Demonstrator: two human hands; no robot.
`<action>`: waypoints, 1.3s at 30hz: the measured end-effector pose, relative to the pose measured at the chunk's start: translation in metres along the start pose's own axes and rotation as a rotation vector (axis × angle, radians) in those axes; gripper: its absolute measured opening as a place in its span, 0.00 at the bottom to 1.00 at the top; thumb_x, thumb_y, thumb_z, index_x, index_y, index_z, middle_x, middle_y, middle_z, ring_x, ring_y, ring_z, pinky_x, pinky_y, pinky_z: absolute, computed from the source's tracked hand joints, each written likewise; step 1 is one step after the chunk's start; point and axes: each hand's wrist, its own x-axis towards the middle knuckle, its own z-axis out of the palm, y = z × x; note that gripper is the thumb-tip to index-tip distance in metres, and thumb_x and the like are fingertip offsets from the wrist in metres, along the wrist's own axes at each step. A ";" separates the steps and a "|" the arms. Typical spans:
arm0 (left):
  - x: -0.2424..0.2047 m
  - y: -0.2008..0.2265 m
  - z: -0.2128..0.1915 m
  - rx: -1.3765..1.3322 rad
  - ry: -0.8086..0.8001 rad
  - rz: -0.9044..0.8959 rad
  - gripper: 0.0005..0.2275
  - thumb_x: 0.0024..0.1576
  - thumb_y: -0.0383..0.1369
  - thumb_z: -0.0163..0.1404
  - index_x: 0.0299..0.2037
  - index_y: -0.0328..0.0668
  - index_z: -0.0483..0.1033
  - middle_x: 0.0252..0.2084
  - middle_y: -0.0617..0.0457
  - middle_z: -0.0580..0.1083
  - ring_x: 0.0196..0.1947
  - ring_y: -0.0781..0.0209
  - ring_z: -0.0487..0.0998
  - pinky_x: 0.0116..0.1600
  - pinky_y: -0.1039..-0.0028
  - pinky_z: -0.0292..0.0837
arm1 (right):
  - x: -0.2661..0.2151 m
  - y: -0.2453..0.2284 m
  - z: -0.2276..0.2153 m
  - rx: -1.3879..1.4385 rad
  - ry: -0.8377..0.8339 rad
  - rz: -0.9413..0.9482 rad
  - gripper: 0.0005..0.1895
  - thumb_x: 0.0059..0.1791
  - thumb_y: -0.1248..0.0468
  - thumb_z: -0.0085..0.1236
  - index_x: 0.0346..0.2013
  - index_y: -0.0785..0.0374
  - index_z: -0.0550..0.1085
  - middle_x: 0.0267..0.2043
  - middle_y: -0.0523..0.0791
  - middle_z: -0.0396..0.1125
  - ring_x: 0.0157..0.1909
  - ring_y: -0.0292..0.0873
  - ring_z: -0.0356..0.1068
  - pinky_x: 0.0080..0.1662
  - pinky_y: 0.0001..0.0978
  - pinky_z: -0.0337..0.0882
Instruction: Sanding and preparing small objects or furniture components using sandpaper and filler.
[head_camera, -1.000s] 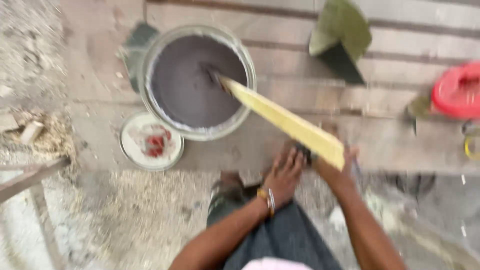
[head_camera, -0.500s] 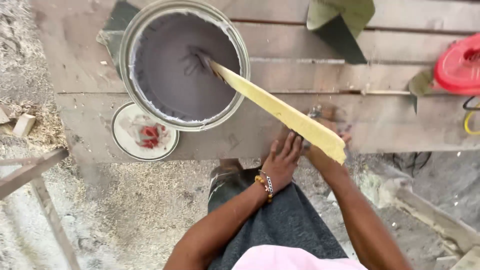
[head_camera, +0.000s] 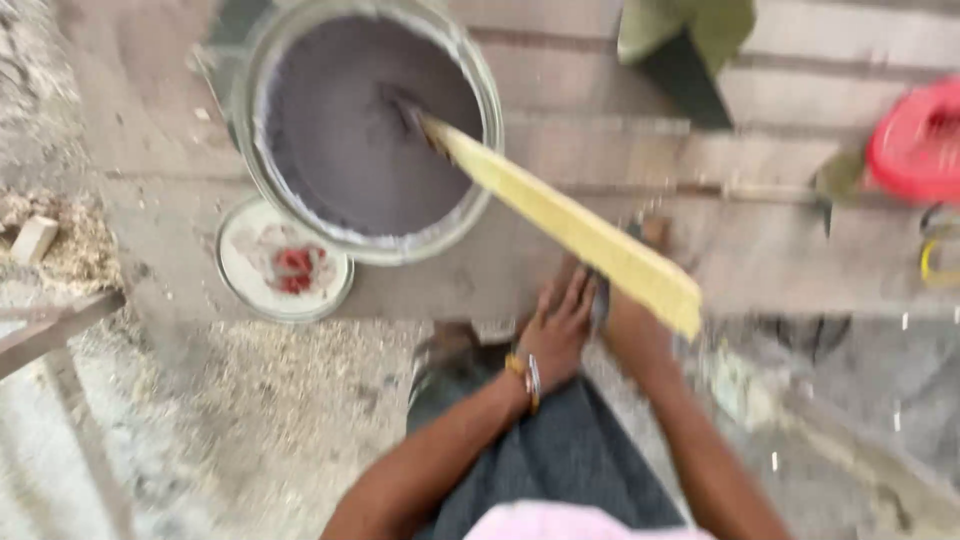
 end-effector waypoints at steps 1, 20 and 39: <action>0.011 -0.004 0.010 0.025 0.037 -0.013 0.25 0.61 0.41 0.44 0.69 0.41 0.64 0.78 0.48 0.56 0.80 0.48 0.47 0.75 0.43 0.43 | 0.034 0.007 0.003 -0.005 0.037 -0.028 0.23 0.46 0.65 0.59 0.56 0.64 0.76 0.57 0.57 0.70 0.61 0.62 0.67 0.64 0.54 0.65; -0.009 0.016 -0.004 -0.097 0.016 0.019 0.29 0.58 0.42 0.46 0.70 0.40 0.65 0.76 0.43 0.56 0.78 0.42 0.44 0.72 0.40 0.43 | -0.014 -0.014 -0.013 0.008 -0.296 0.167 0.24 0.46 0.58 0.62 0.57 0.60 0.74 0.57 0.50 0.70 0.61 0.57 0.68 0.62 0.65 0.61; -0.001 0.012 0.012 0.030 0.065 -0.004 0.31 0.57 0.44 0.44 0.72 0.41 0.61 0.77 0.46 0.55 0.78 0.46 0.45 0.72 0.43 0.43 | 0.022 0.040 0.012 -0.019 -0.610 0.274 0.22 0.51 0.48 0.59 0.53 0.57 0.77 0.51 0.53 0.74 0.53 0.54 0.74 0.55 0.53 0.72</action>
